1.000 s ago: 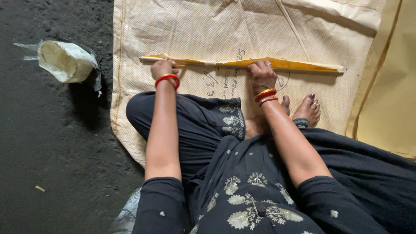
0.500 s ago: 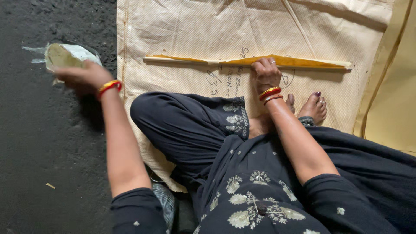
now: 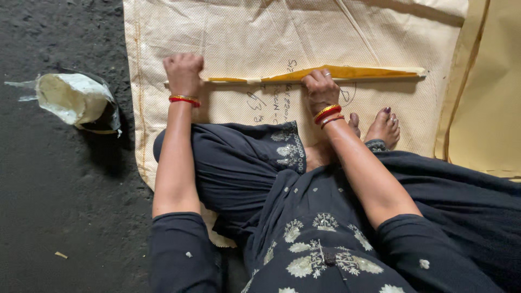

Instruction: The person sits on the floor and rolls a large sheet of beige paper around a wooden dowel. They smooth the paper with their hands and continue rolling it tightly until the sheet is fully wound onto the dowel.

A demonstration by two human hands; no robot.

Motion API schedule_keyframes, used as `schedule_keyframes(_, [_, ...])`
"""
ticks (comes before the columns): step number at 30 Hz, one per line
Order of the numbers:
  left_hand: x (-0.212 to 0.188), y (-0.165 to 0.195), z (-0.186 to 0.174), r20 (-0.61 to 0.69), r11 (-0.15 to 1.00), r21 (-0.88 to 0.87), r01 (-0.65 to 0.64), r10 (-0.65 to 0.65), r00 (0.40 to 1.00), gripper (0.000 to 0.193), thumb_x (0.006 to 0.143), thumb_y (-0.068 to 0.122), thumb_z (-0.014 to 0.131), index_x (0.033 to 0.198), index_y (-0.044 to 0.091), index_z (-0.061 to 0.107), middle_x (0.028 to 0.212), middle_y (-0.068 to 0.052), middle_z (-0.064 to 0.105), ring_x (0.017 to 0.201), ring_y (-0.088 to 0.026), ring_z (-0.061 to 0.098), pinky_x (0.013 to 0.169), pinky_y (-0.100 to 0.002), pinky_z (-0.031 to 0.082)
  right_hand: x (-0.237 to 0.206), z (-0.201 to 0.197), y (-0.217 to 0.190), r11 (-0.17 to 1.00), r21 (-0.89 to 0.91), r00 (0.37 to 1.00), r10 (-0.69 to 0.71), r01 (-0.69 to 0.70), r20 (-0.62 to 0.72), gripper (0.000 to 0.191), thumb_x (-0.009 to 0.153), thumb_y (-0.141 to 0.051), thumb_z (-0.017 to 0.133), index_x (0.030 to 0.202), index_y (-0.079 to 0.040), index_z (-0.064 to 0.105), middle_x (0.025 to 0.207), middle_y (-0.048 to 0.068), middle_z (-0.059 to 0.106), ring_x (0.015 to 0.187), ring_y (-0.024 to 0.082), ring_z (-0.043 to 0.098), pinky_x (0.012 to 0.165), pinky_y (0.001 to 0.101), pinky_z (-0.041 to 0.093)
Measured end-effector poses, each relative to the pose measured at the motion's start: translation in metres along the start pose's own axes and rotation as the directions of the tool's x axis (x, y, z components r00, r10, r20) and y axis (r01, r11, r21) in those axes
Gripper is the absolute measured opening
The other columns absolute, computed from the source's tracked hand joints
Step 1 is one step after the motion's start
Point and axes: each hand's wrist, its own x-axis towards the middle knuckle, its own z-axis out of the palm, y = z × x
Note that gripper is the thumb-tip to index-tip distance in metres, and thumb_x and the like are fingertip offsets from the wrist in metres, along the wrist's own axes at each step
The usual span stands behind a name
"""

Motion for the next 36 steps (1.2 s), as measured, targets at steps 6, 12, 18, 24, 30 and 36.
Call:
schedule_keyframes(6, [0.021,0.01,-0.02,-0.211,0.413,-0.87,0.27,-0.806,0.553,0.076,0.078,-0.002,0.038,0.149,0.025,0.043,0.161,0.015,0.03,0.128,-0.008,0.051,0.105,-0.036,0.051,0.001,-0.001,0.0,1.0,-0.003,1.0,-0.004,0.004,0.022,0.01,0.088,-0.005,0.069,0.089,-0.016,0.07,0.096,0.002,0.068,0.1,0.027,0.066,0.074,0.0388,0.058])
schedule_keyframes(12, [-0.012,0.074,0.001,0.067,0.854,-0.217,-0.472,0.496,0.866,0.025,0.09,0.009,0.072,0.113,0.018,0.069,0.113,-0.007,0.062,0.115,-0.027,0.057,0.1,-0.044,0.045,0.003,-0.002,-0.001,1.0,0.011,0.999,0.01,-0.01,0.054,0.01,0.087,-0.007,0.066,0.088,-0.016,0.07,0.093,0.003,0.066,0.096,0.027,0.064,0.071,0.0398,0.057])
schedule_keyframes(18, [0.005,0.093,0.029,0.006,0.857,-0.351,-0.378,0.406,0.914,0.007,0.08,0.022,0.079,0.083,0.02,0.074,0.087,-0.001,0.066,0.092,-0.026,0.064,0.081,-0.043,0.049,0.007,-0.003,0.001,1.0,0.025,0.997,0.006,-0.008,0.08,0.01,0.087,-0.008,0.065,0.084,-0.016,0.069,0.092,0.002,0.064,0.096,0.027,0.064,0.071,0.0399,0.057])
schedule_keyframes(24, [0.01,0.108,0.042,-0.124,0.841,-0.465,-0.277,0.248,0.961,0.007,0.081,0.018,0.084,0.08,0.016,0.077,0.079,-0.001,0.07,0.074,-0.024,0.067,0.067,-0.04,0.054,0.009,-0.006,0.001,0.999,0.032,0.994,0.011,-0.015,0.11,0.01,0.086,-0.009,0.068,0.079,-0.017,0.068,0.09,0.002,0.064,0.094,0.028,0.064,0.072,0.0399,0.057])
schedule_keyframes(30, [0.019,0.12,0.041,-0.077,0.84,-0.49,-0.235,0.226,0.971,0.009,0.081,0.016,0.087,0.079,0.013,0.078,0.078,-0.003,0.071,0.072,-0.021,0.067,0.066,-0.037,0.055,0.007,-0.009,-0.002,0.998,0.064,0.997,0.014,-0.02,0.082,0.009,0.086,-0.01,0.071,0.079,-0.015,0.068,0.088,0.003,0.064,0.093,0.028,0.064,0.071,0.0399,0.057])
schedule_keyframes(36, [0.024,0.129,0.037,-0.013,0.834,-0.551,-0.031,0.029,1.0,0.007,0.078,0.006,0.085,0.078,0.009,0.079,0.073,-0.007,0.073,0.063,-0.016,0.07,0.06,-0.031,0.058,0.009,-0.006,-0.002,1.0,0.012,0.997,0.013,-0.014,0.071,0.01,0.089,-0.01,0.072,0.08,-0.013,0.068,0.089,0.003,0.065,0.093,0.027,0.065,0.072,0.0388,0.059])
